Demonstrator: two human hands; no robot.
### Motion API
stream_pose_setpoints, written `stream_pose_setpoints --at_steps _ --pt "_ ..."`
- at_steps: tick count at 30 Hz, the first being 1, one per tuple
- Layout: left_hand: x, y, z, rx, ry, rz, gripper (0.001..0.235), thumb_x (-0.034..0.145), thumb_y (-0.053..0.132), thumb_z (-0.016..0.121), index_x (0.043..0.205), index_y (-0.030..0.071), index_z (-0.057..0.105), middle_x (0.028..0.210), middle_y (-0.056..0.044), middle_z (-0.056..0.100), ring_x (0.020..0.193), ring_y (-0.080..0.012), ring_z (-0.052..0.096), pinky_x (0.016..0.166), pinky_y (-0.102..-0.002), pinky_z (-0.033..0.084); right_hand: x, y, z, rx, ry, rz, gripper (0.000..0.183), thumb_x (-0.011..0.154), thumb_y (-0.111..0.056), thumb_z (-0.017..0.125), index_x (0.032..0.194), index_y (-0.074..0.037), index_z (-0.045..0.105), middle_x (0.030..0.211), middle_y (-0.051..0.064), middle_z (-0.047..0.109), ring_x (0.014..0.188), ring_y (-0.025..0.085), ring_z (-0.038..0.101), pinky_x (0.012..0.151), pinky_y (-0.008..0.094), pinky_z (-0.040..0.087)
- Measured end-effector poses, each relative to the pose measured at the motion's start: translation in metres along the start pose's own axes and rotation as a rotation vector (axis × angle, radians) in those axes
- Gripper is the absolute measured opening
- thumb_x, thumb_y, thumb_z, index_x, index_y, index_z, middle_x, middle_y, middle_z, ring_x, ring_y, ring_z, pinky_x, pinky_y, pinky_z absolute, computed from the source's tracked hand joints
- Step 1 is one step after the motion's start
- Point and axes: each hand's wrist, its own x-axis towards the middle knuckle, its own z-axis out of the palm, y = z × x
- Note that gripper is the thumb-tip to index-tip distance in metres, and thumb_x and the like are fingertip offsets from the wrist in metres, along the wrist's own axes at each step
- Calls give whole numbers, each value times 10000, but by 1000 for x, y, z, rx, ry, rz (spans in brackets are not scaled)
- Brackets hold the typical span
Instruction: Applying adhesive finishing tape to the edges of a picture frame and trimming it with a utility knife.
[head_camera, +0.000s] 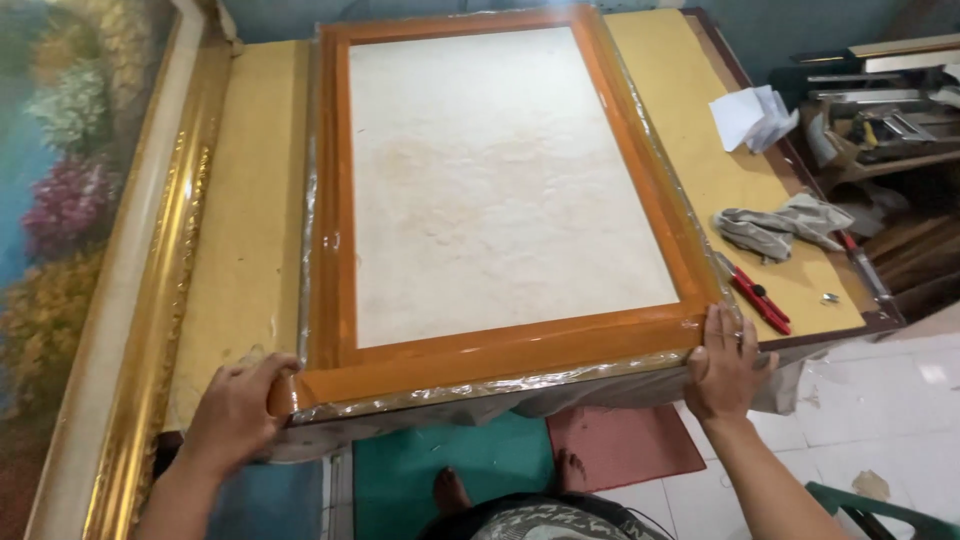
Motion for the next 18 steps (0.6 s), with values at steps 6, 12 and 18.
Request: stream_pose_setpoints --at_steps 6,12,18 --pt "3 -45 9 -26 199 317 304 689 62 565 965 178 513 905 -33 634 805 -272 579 772 -373 407 0 -15 -10 -17 36 27 601 854 -311 144 1375 -104 360 1417 76 355 1300 313 247 888 673 148" --pt "-6 -49 -15 -235 56 -95 469 648 51 609 1041 273 482 890 -151 559 842 -328 545 591 -412 422 0 -30 -25 78 -57 92 626 825 -312 146 1355 -43 343 1428 125 302 1299 352 192 892 717 73" --pt "-12 -48 -23 -778 22 -83 503 576 227 787 930 205 430 1003 -31 504 895 -187 533 708 -291 462 -3 -42 -31 63 16 47 635 819 -268 164 1345 7 388 1413 140 351 1280 338 212 856 651 151"
